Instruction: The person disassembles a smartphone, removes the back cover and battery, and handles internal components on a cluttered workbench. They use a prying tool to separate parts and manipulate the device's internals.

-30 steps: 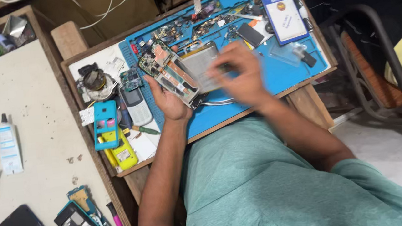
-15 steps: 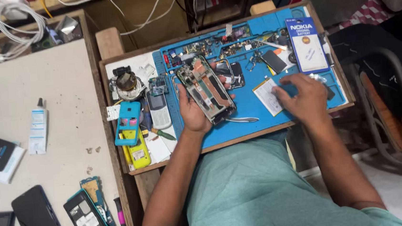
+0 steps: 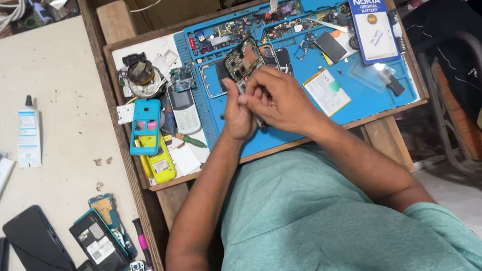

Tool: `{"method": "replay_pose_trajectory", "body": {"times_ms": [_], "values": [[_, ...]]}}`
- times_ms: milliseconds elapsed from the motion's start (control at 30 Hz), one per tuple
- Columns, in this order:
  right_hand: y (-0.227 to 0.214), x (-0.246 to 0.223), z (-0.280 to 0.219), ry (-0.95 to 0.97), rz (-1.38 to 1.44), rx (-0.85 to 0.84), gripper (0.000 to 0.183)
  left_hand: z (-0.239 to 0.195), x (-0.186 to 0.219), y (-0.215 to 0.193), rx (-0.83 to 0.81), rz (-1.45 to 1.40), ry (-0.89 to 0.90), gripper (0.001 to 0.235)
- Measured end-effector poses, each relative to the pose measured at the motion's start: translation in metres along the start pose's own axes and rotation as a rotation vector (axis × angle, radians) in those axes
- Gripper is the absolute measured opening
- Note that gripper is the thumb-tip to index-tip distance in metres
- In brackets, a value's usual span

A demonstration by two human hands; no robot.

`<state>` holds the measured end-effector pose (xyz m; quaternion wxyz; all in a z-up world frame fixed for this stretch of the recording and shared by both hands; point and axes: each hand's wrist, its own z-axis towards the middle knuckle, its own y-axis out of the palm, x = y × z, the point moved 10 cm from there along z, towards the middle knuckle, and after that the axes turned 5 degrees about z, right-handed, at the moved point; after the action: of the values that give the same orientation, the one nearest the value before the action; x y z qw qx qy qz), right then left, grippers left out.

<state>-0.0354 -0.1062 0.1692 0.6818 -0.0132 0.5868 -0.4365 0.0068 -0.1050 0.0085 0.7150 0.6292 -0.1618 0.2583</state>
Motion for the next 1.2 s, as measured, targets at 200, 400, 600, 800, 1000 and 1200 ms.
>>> {"method": "replay_pose_trajectory", "body": {"times_ms": [200,400,600,800,1000,1200], "values": [[0.003,0.023,-0.004,-0.028,0.027,0.094,0.017,0.001,0.02,-0.004,0.113,0.093,0.2,0.084],[-0.025,0.022,-0.006,-0.125,-0.303,0.213,0.018,-0.005,0.054,0.026,-0.028,-0.054,0.306,0.079],[-0.035,0.037,-0.007,-0.098,-0.326,0.158,0.012,0.003,0.045,0.018,0.171,0.001,0.154,0.082],[-0.03,0.021,-0.014,-0.153,-0.428,0.225,0.014,-0.001,0.041,0.028,0.022,-0.045,0.126,0.084],[-0.039,-0.005,-0.01,-0.2,-0.231,0.214,0.018,0.001,0.021,0.014,0.09,-0.151,0.038,0.078],[-0.023,-0.014,0.006,-0.308,-0.175,0.179,0.017,-0.001,0.015,0.007,0.024,-0.156,0.064,0.073]]}}
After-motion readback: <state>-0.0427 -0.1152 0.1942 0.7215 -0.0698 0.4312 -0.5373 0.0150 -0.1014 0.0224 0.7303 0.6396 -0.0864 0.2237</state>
